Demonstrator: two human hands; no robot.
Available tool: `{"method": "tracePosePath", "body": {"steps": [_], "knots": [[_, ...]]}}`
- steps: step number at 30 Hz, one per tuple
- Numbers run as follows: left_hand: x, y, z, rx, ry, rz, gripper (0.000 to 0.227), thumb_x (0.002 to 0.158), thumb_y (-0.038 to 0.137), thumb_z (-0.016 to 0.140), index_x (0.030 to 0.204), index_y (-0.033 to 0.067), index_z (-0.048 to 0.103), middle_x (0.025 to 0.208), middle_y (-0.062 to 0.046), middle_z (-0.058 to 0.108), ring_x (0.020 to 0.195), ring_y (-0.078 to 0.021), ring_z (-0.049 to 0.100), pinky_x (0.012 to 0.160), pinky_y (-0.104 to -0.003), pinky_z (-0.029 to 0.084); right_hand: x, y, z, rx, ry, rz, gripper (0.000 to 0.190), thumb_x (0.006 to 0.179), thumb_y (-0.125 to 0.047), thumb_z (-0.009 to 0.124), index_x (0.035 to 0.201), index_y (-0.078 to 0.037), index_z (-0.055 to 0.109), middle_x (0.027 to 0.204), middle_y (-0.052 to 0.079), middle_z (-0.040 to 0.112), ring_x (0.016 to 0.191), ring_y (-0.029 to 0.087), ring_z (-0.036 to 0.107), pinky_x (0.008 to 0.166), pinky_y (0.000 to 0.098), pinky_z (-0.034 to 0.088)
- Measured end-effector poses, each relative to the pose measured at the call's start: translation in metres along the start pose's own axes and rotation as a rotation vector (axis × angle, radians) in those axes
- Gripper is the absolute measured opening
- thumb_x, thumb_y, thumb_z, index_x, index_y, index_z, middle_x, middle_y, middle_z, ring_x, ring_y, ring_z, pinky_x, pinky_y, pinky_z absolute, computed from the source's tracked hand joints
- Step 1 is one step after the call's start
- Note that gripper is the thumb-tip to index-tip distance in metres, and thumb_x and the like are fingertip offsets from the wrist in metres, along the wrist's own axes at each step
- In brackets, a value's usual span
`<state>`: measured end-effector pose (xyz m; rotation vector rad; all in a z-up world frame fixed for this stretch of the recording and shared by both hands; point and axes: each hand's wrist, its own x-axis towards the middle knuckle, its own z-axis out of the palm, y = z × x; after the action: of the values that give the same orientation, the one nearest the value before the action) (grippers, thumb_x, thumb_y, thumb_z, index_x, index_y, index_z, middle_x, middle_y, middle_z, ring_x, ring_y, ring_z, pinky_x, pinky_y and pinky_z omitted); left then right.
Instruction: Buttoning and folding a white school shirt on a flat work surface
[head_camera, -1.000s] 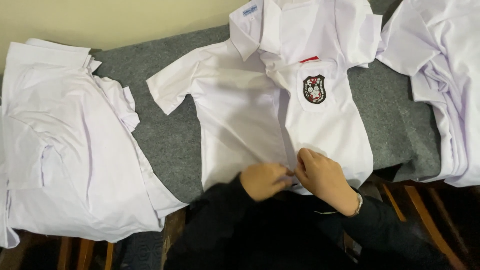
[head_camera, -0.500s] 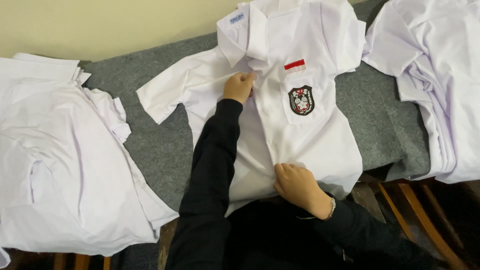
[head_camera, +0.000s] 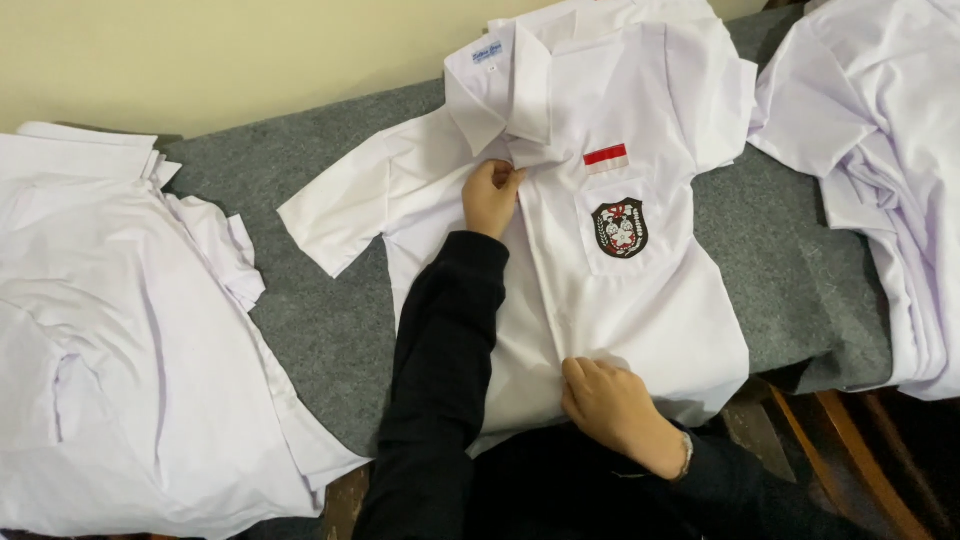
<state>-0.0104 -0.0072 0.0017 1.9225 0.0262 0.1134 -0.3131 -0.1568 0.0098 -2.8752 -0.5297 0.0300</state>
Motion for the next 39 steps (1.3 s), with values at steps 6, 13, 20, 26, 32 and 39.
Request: {"method": "tracePosePath", "body": {"steps": [6,13,20,26,32,39], "knots": [[-0.002,0.002,0.000,-0.036,0.002,-0.001,0.026,0.083,0.031,0.072,0.094,0.0078,0.072,0.090,-0.004,0.075,0.087,-0.0194,0.071,0.083,-0.033,0.056,0.035,0.004,-0.107,0.261,-0.653,0.062,0.044,0.100,-0.060,0.051,0.110,-0.018,0.056,0.096,0.012,0.073,0.093,0.036,0.069,0.078,0.0472,0.048],[0.013,-0.028,0.010,-0.005,-0.032,-0.043,0.031,0.087,0.040,0.075,0.104,0.0135,0.072,0.093,-0.008,0.077,0.091,-0.0251,0.074,0.078,-0.038,0.062,0.145,-0.009,-0.126,0.165,-0.220,0.132,0.034,0.098,-0.045,0.056,0.114,-0.015,0.060,0.085,0.010,0.072,0.087,0.039,0.073,0.070,0.0547,0.059],[0.023,-0.045,0.014,-0.383,-0.160,-0.180,0.025,0.088,0.026,0.067,0.107,0.0093,0.071,0.100,-0.013,0.071,0.097,-0.0283,0.071,0.086,-0.040,0.060,0.203,0.031,-0.036,0.115,0.204,0.054,0.034,0.083,-0.039,0.078,0.090,-0.013,0.057,0.086,0.006,0.060,0.088,0.031,0.068,0.067,0.0428,0.058],[0.034,-0.072,0.024,-0.542,-0.235,-0.219,0.026,0.086,0.009,0.061,0.110,0.0013,0.069,0.097,-0.017,0.067,0.088,-0.0277,0.073,0.074,-0.040,0.067,0.199,0.048,-0.039,0.300,0.135,0.052,0.041,0.082,-0.026,0.081,0.105,-0.014,0.050,0.098,0.010,0.060,0.096,0.035,0.067,0.075,0.0456,0.058],[0.003,-0.010,-0.016,0.004,-0.283,-0.017,0.024,0.093,0.018,0.059,0.113,0.0094,0.069,0.096,-0.014,0.075,0.090,-0.0294,0.075,0.077,-0.041,0.064,0.197,0.072,-0.041,0.365,-0.003,0.136,0.037,0.085,-0.025,0.076,0.109,-0.012,0.051,0.088,0.011,0.064,0.089,0.038,0.069,0.074,0.0503,0.057],[-0.008,-0.003,-0.028,0.545,-0.475,0.084,0.020,0.095,0.032,0.067,0.110,0.0183,0.067,0.094,-0.003,0.077,0.100,-0.0258,0.074,0.081,-0.040,0.061,0.200,0.099,-0.038,0.539,-0.040,0.328,0.025,0.084,-0.032,0.076,0.095,-0.014,0.064,0.083,0.010,0.071,0.086,0.034,0.072,0.076,0.0471,0.056]]}}
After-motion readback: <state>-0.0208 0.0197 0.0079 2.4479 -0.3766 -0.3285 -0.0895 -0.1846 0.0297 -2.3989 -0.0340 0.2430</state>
